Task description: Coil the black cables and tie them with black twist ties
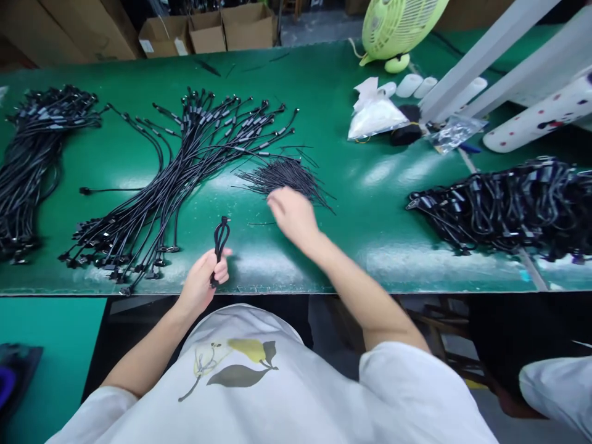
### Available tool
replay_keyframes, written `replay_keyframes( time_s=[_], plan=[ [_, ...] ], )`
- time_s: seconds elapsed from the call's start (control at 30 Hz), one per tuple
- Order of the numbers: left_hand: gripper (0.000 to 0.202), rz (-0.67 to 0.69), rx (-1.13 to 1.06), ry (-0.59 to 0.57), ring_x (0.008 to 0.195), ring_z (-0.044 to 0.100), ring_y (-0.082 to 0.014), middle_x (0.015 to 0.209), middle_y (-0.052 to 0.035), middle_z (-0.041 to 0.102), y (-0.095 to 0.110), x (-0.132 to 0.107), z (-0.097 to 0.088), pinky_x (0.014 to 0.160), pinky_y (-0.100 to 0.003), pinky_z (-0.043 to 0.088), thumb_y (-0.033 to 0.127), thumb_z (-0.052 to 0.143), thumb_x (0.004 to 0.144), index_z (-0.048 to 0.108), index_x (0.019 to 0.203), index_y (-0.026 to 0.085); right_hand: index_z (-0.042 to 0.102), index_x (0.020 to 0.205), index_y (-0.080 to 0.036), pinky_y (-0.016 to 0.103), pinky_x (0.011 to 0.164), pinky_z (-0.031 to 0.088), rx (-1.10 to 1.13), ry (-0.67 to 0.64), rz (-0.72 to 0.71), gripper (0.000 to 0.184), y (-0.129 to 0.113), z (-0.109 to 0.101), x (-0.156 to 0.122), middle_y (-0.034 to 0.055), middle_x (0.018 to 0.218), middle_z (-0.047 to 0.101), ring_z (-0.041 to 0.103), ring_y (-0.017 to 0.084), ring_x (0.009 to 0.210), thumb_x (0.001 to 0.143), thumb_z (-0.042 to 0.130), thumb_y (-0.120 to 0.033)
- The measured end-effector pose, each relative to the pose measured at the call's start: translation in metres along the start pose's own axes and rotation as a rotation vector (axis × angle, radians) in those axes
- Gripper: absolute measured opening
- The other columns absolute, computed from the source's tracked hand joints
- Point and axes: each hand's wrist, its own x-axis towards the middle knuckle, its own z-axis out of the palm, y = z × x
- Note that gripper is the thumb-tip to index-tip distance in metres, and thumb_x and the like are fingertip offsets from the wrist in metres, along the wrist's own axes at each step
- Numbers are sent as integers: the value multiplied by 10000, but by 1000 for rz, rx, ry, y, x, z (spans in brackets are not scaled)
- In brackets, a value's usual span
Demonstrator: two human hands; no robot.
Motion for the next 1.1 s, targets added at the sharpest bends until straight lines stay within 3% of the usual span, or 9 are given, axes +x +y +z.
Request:
replay_keyframes(
  time_s=[0.13,0.23,0.4,0.5,0.57,0.73,0.9,1.03,1.1],
  plan=[
    [438,-27,-4,-46,511,296,-55,623,60,361,-11,4,3,488,-189,259,441,666,819,605,1118,127,638,876,-180,231,670,418,505,-165,-1,157,-66,22,-74,9,809,645,575,120,716,928,500,-232],
    [379,47,136,-47,520,327,-65,623,49,377,-17,5,0,502,-203,294,447,591,864,654,1043,120,634,870,-171,248,627,408,392,-72,-52,187,-88,31,-93,20,767,615,543,123,654,938,464,-210],
    [263,326,675,46,756,548,-151,774,-28,618,-19,4,-13,752,-274,440,312,538,868,697,1012,160,635,924,-144,317,726,406,-206,78,-680,231,-93,12,-78,52,776,614,541,164,736,946,406,-120],
    [220,221,793,-60,762,557,-172,748,-34,632,-17,3,-23,749,-291,440,287,533,838,695,869,142,618,1003,-123,354,869,400,-303,24,-1040,276,-97,-3,-62,102,1045,627,540,194,980,945,351,-79],
    [221,108,770,-125,604,477,-130,607,6,540,-16,0,-28,610,-257,396,300,534,826,657,754,132,613,962,-123,360,861,400,-338,-95,-1139,271,-101,-10,-54,105,992,620,536,198,953,959,343,-98],
    [316,-22,477,-178,497,325,-79,547,70,393,-10,-9,-31,491,-214,249,397,596,817,630,975,125,640,880,-161,349,743,389,-406,-301,-1174,309,-113,-15,-47,91,824,585,494,203,779,939,347,-85],
    [467,-52,468,-134,498,373,-90,544,73,444,-12,-13,-27,506,-210,296,342,628,812,567,1223,129,621,713,-203,361,630,343,-454,-370,-1091,417,-119,-7,-57,96,716,532,420,226,680,842,281,1],
    [356,111,586,-57,818,610,-193,860,-41,689,-15,-11,-24,783,-311,478,248,601,809,628,1162,211,554,626,-213,368,610,315,-259,-399,-854,421,-116,4,-60,70,599,454,391,215,582,788,252,32],
    [356,162,619,-26,1089,585,-242,1120,-73,686,-15,-7,-20,1004,-375,409,217,590,796,641,1147,217,562,636,-196,367,596,299,-243,-425,-754,352,-113,10,-53,78,597,481,434,218,575,776,311,6]
  ],
)
